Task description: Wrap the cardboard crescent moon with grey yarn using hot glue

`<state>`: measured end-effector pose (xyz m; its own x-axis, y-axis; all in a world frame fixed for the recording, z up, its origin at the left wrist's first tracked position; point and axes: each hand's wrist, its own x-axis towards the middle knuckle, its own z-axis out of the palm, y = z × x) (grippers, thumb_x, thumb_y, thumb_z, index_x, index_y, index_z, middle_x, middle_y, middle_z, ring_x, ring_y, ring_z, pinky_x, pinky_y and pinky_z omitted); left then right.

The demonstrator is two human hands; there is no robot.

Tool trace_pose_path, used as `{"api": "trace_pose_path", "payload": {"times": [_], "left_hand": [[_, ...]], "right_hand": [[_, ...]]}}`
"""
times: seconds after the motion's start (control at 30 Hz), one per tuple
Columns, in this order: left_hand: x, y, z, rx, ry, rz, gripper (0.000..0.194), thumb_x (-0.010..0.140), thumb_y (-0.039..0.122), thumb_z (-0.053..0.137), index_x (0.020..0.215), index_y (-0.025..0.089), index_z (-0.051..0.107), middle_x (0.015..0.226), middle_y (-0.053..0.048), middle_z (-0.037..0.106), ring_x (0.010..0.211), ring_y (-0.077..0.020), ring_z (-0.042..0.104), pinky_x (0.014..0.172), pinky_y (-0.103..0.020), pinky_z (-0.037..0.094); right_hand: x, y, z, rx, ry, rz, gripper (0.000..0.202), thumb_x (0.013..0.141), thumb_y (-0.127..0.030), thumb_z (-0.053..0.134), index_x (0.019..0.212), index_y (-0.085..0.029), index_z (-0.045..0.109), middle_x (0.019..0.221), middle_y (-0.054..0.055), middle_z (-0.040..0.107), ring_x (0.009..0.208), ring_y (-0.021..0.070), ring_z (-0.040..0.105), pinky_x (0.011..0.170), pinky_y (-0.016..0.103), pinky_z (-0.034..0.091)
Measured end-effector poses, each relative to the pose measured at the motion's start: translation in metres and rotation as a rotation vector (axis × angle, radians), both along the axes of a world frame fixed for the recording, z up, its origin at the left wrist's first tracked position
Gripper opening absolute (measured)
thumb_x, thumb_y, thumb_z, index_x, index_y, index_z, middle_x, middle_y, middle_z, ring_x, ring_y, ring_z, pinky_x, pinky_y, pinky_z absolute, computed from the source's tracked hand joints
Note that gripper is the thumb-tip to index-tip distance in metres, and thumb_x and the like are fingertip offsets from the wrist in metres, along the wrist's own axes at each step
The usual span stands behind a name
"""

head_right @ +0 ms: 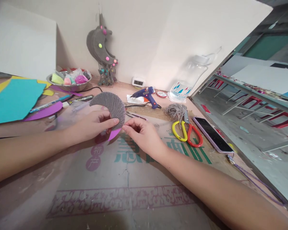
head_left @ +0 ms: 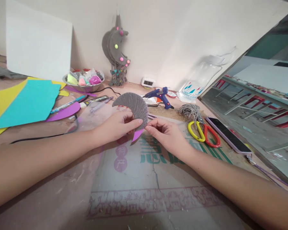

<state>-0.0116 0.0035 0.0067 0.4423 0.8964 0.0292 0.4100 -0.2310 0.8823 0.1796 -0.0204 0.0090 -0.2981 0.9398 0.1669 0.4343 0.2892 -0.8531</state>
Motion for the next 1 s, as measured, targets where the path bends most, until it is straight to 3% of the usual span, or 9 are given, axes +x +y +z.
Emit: {"api": "trace_pose_path", "payload": {"times": [0.67,0.83,0.93,1.0], "left_hand": [[-0.001,-0.001,0.004,-0.052,-0.033,-0.032,0.039,0.083,0.050,0.046,0.058,0.019,0.045,0.052,0.002,0.052,0.043,-0.0097,0.050,0.039,-0.021,0.034],[-0.001,-0.001,0.004,-0.051,-0.059,-0.024,0.036,0.083,0.047,0.047,0.061,0.019,0.044,0.053,0.002,0.053,0.044,-0.0088,0.048,0.040,-0.021,0.034],[-0.001,-0.002,0.006,-0.079,-0.065,-0.004,0.036,0.083,0.048,0.047,0.061,0.019,0.042,0.053,0.002,0.052,0.042,-0.0084,0.046,0.038,-0.021,0.032],[0.000,-0.003,0.007,-0.069,-0.060,0.006,0.037,0.083,0.049,0.047,0.060,0.019,0.041,0.053,0.002,0.051,0.042,-0.0084,0.047,0.039,-0.021,0.033]], "right_hand": [[0.001,0.002,0.000,0.021,-0.005,0.040,0.016,0.085,-0.030,0.051,0.087,-0.018,0.061,0.072,0.000,0.057,0.064,0.0113,0.050,0.060,0.025,0.041],[0.006,0.002,-0.002,0.166,0.002,-0.074,0.016,0.087,-0.029,0.050,0.098,-0.020,0.056,0.087,0.003,0.058,0.076,0.0141,0.053,0.067,0.028,0.043],[0.008,-0.001,-0.001,0.327,0.022,-0.118,0.009,0.088,-0.028,0.050,0.092,-0.021,0.054,0.080,0.002,0.056,0.070,0.0129,0.052,0.060,0.027,0.043],[0.007,-0.009,0.006,0.464,-0.039,-0.062,0.005,0.088,-0.024,0.049,0.089,-0.022,0.054,0.076,0.001,0.057,0.067,0.0127,0.052,0.058,0.027,0.043]]}}
